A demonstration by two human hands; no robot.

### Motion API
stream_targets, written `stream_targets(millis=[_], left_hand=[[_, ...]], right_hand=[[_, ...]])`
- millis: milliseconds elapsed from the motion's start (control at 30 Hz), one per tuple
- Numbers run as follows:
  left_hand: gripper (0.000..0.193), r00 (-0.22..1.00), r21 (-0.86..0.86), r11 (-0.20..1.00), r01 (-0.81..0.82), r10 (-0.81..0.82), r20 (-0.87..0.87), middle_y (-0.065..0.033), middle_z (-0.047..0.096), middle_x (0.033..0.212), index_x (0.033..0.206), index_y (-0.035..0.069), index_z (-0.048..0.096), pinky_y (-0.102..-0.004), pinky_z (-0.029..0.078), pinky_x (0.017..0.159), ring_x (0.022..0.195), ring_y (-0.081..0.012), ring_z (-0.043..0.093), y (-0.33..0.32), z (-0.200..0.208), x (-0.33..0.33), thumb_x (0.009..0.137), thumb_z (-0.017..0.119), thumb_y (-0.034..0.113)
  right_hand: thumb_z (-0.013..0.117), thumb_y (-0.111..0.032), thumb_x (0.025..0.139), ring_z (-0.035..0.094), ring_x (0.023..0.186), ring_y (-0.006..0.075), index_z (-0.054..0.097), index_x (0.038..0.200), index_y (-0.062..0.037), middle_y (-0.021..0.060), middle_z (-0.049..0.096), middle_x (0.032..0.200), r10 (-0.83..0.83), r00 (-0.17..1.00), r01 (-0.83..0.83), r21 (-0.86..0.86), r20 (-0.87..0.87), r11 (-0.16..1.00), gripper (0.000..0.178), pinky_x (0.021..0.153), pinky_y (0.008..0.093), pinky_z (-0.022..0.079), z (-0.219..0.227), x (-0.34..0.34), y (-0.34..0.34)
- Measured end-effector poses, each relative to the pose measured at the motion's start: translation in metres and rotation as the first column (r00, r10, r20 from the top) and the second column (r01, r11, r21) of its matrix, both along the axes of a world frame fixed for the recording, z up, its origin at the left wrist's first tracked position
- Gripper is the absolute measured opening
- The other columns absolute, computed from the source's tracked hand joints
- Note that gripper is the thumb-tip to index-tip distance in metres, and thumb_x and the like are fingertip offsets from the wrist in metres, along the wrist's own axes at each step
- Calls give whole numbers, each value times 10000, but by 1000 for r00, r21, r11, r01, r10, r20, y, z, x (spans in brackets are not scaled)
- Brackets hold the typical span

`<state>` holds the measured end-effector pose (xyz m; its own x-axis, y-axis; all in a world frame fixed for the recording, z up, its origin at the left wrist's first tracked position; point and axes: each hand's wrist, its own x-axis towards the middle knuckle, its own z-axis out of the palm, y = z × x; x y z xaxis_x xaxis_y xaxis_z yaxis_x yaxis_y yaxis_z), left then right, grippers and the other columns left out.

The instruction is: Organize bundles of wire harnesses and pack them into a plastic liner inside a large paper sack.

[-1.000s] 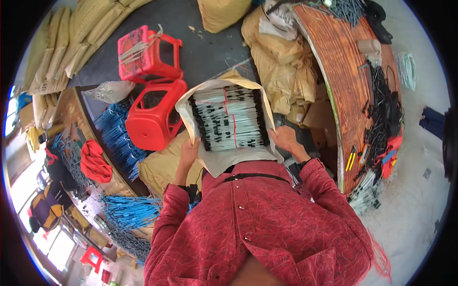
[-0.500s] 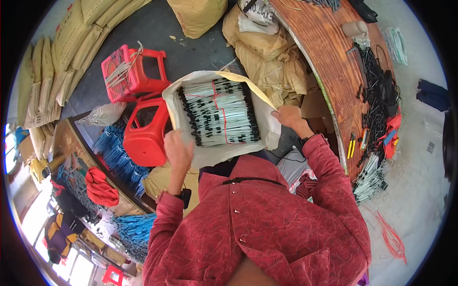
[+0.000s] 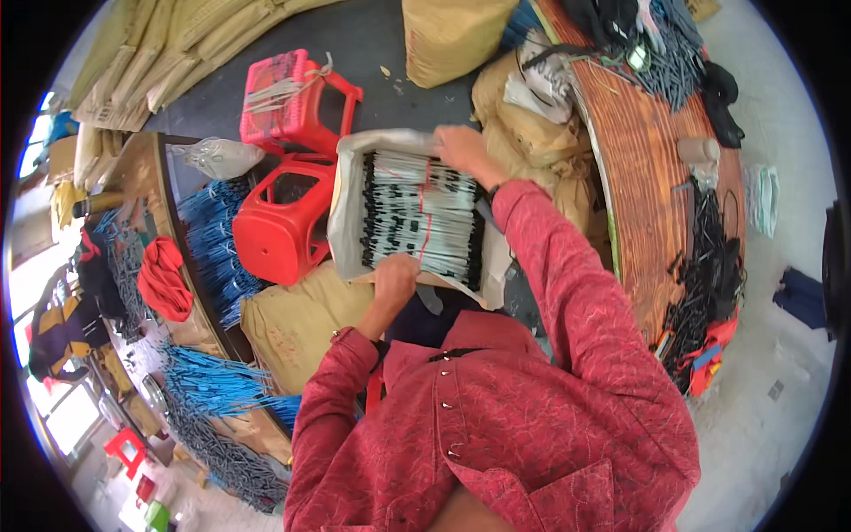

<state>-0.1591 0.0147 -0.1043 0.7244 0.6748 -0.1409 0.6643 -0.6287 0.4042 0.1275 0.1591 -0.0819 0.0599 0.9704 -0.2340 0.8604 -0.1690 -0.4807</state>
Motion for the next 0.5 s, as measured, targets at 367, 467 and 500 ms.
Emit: stream_targets(millis=[367, 467, 500], left_hand=[[124, 976, 157, 981, 113, -140, 170, -103, 523, 1129, 798, 84, 677, -480, 391, 925, 1116, -321, 471, 21, -13, 13, 775, 608, 185], [126, 958, 170, 971, 166, -199, 205, -99, 497, 1206, 770, 87, 687, -474, 325, 1046, 1214, -323, 416, 42, -3, 37, 747, 615, 187], [120, 949, 183, 962, 202, -239, 206, -104, 499, 1215, 742, 86, 683, -468, 302, 1077, 1227, -325, 414, 53, 1, 45, 734, 616, 185]], right_hand=[[541, -274, 826, 642, 828, 391, 713, 890, -112, 192, 673, 875, 62, 941, -55, 30, -332, 998, 245, 714, 492, 498, -80, -74, -122], [546, -290, 847, 644, 846, 381, 704, 946, -114, 181, 677, 896, 74, 938, -60, 52, -339, 997, 256, 725, 488, 502, -87, -61, -125], [546, -290, 847, 644, 846, 381, 704, 946, -114, 181, 677, 896, 87, 937, -74, 52, -338, 996, 256, 725, 488, 502, -91, -58, -124]])
